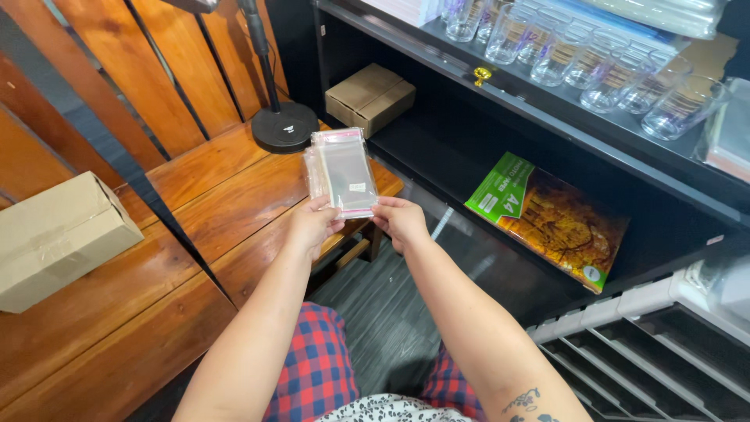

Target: The person organizes clear plastic pouches by taking a stack of them from a wooden chair, placing them on a shelf, and counting them individually.

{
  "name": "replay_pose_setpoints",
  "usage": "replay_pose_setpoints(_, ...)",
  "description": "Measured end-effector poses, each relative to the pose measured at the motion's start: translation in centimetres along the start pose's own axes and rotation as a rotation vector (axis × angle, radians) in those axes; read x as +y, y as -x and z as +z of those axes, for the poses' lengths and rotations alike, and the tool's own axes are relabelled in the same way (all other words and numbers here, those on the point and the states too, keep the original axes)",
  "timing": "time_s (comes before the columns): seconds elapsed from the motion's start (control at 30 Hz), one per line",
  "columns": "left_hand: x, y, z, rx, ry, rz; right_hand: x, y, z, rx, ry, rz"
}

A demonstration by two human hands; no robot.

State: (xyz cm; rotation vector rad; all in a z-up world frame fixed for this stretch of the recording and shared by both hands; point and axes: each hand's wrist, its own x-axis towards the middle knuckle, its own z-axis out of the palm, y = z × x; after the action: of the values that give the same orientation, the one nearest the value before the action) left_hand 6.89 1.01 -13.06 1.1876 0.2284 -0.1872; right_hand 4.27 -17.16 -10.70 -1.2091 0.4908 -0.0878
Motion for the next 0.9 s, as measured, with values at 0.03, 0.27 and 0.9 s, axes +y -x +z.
replay_pose_setpoints(0.03,0.4,0.6,0.4,-0.005,-0.002,0.0,-0.4,0.2,-0.2,0.004,-0.003,-0.003)
replay_pose_setpoints(0.27,5.3,7.2,4.2,-0.006,0.005,0.116,-5.8,4.3,-0.7,-0.029,0.014,-0.097)
replay_pose_setpoints(0.9,14.8,16.3,18.9,-0.375,0.021,0.473,-24.6,17.4,-8.0,0.005,-0.094,-0.515)
